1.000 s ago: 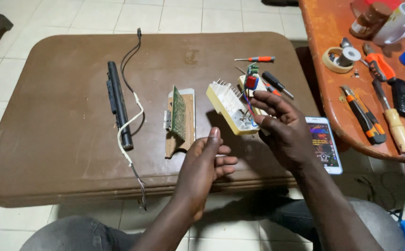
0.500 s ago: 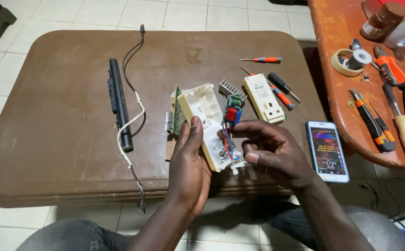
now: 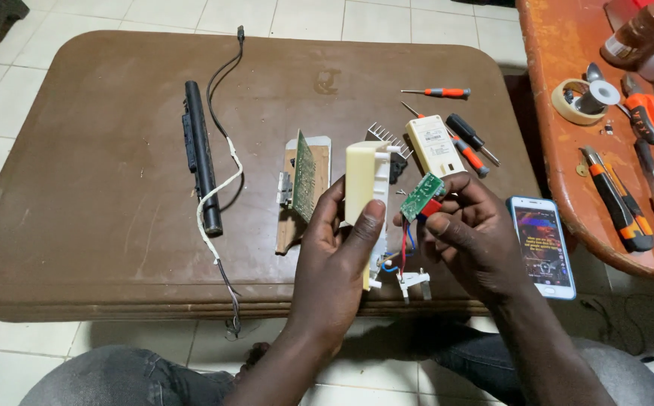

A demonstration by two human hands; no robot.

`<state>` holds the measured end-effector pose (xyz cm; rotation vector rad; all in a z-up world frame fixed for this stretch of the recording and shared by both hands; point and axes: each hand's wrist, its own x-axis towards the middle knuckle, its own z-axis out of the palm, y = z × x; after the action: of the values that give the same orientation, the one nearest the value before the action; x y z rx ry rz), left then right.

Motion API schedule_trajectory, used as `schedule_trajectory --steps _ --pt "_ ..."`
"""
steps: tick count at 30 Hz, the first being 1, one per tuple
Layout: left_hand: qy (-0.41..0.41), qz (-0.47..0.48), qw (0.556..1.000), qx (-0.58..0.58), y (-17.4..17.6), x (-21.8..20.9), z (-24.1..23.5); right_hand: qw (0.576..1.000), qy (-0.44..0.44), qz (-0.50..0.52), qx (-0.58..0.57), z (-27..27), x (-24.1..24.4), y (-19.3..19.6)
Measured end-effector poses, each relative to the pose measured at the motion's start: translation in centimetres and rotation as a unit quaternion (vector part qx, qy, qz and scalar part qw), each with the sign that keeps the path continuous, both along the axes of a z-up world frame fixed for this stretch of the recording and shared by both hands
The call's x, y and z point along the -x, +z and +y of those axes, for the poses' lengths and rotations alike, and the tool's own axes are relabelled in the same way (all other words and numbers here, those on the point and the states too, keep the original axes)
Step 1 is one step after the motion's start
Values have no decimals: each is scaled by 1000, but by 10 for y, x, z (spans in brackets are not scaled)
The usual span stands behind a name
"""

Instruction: The person assembles a small electronic device by placing a circuit board and a black component into a white plastic housing. They close the casing and secure it by tightening screws with a screwdriver.

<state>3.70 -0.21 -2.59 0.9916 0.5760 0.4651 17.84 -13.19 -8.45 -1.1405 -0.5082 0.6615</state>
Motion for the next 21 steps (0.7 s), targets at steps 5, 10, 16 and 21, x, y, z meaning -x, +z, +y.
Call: schedule_trajectory --steps 5,10,16,21 --pt "-6 0 998 -66 -6 2 -2 1000 -5 -3 -19 2 1 4" --pt "-10 -21 999 -38 -3 2 -4 999 -10 27 -44 4 3 7" --pt "-17 -21 1000 2 1 2 -5 997 -15 56 -50 6 7 11" --pt "-27 -8 1000 9 -3 1 -7 998 -43 40 -32 10 12 10"
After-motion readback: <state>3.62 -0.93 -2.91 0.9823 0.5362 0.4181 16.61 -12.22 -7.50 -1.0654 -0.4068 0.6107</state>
